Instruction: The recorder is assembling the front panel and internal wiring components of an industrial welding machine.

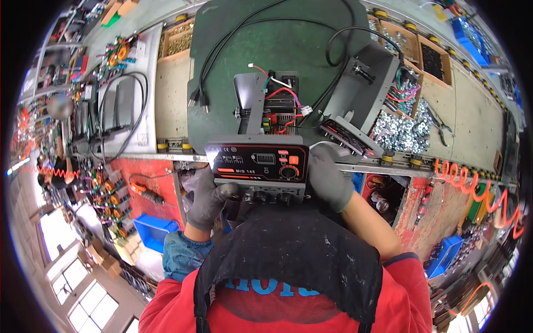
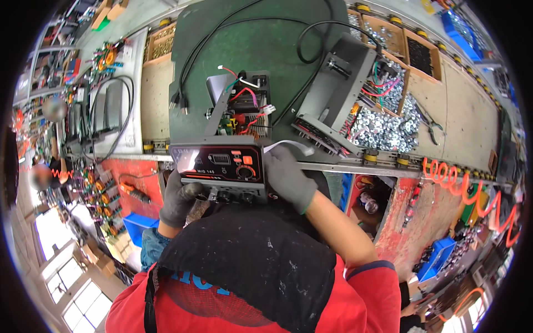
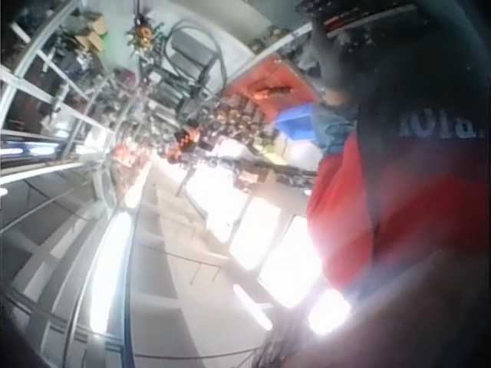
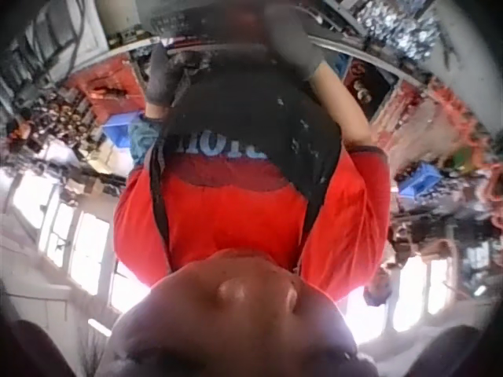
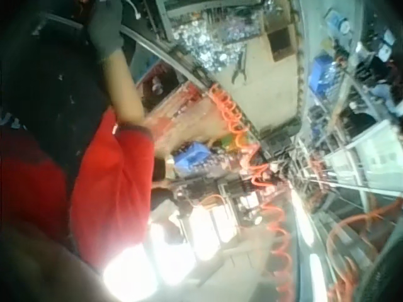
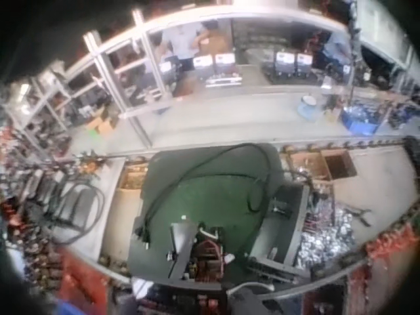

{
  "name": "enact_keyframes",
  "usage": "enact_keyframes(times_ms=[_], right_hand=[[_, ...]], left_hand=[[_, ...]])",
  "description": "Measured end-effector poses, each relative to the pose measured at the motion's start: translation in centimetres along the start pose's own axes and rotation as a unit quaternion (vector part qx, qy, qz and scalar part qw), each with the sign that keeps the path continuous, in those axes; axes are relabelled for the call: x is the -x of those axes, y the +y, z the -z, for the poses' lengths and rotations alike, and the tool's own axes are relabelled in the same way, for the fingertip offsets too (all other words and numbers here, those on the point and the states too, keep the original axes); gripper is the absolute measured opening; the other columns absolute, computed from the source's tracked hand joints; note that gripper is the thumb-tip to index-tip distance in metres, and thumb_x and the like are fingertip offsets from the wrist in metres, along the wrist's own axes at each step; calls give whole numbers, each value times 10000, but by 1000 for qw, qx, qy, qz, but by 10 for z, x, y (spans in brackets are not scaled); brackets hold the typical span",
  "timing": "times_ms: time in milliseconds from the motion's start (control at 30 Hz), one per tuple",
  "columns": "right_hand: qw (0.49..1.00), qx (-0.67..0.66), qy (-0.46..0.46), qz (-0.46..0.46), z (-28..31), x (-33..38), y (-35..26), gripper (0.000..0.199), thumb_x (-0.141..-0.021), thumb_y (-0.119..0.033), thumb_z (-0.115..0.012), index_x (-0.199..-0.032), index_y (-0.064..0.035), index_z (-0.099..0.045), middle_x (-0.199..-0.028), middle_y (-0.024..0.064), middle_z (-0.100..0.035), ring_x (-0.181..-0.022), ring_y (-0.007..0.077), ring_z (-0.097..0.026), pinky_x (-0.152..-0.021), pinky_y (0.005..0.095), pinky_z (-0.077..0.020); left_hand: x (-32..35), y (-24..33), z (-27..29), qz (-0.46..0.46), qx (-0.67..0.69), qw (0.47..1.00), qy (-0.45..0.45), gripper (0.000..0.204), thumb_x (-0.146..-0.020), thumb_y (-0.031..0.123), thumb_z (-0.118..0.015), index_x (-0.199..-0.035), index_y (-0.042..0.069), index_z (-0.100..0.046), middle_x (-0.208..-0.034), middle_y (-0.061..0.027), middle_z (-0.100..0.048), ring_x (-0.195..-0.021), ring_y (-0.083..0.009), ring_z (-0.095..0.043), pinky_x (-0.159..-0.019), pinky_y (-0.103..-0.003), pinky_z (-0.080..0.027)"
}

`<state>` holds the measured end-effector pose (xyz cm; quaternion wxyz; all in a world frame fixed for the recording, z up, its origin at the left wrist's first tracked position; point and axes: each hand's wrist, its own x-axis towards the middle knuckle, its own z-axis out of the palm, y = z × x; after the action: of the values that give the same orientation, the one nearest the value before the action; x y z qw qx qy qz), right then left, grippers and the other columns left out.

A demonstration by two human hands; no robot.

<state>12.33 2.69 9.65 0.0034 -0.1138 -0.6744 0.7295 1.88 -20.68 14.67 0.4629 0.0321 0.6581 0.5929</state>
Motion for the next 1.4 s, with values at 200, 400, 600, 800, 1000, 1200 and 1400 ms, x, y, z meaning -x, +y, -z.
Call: enact_keyframes(times_ms=[200, 400, 600, 800, 1000, 1200, 1400], right_hand=[[902, 193, 384, 44, 87, 26, -25, 204, -894, -113, -563, -1052, 8, -604, -945, 78, -642, -881, 154, -604, -820, 282, -471], [870, 142, 468, 60, 120, 29, 0, 214, -916, -82, -531, -1091, 21, -600, -999, 60, -635, -898, 114, -570, -824, 257, -454], [842, 189, 505, 22, 126, 16, 24, 271, -915, -100, -546, -1159, 14, -570, -1063, 74, -615, -922, 128, -575, -851, 274, -459], [877, 249, 399, -96, 122, 2, 41, 449, -933, -200, -557, -1310, 18, -448, -1188, 137, -574, -1057, 195, -562, -925, 313, -437], [839, 290, 415, -198, 116, -21, 23, 523, -871, -314, -632, -1256, -2, -462, -1125, 181, -611, -1000, 274, -604, -875, 365, -455], [797, 336, 455, -211, 105, -37, 23, 591, -762, -267, -665, -1251, -14, -450, -1064, 215, -622, -980, 362, -617, -861, 407, -462], [811, 332, 464, -126, 118, -29, 42, 559, -765, -240, -656, -1233, -3, -461, -1059, 213, -620, -971, 331, -624, -857, 391, -464]], left_hand=[[-38, 49, -12, -97, 60, 993, -8, 743, -704, 402, -777, -1241, -15, -479, -1106, -83, -625, -1001, -176, -609, -861, -298, -489], [-106, 62, -1, -158, -56, 981, -99, 707, -707, 360, -820, -1230, 4, -506, -1112, -60, -633, -1019, -138, -583, -889, -296, -472], [-155, 12, 32, -219, -374, 901, -9, 616, -740, 190, -763, -1278, 43, -502, -1208, -107, -610, -1140, -254, -569, -967, -345, -436], [-152, -18, 73, -146, -304, 941, 28, 510, -799, 144, -664, -1273, 30, -516, -1257, -131, -575, -1195, -270, -526, -1008, -347, -396], [-183, 31, 12, -167, -156, 972, 61, 554, -843, 251, -642, -1308, 2, -472, -1217, -154, -594, -1113, -268, -581, -940, -363, -443], [-214, 60, -34, -49, -320, 946, 16, 921, -727, 381, -717, -1428, 5, -254, -1148, -219, -608, -1052, -337, -608, -888, -393, -469], [-194, 60, -10, -12, -297, 955, -1, 819, -719, 212, -683, -1414, 16, -296, -1045, -175, -652, -952, -299, -650, -814, -369, -505]])
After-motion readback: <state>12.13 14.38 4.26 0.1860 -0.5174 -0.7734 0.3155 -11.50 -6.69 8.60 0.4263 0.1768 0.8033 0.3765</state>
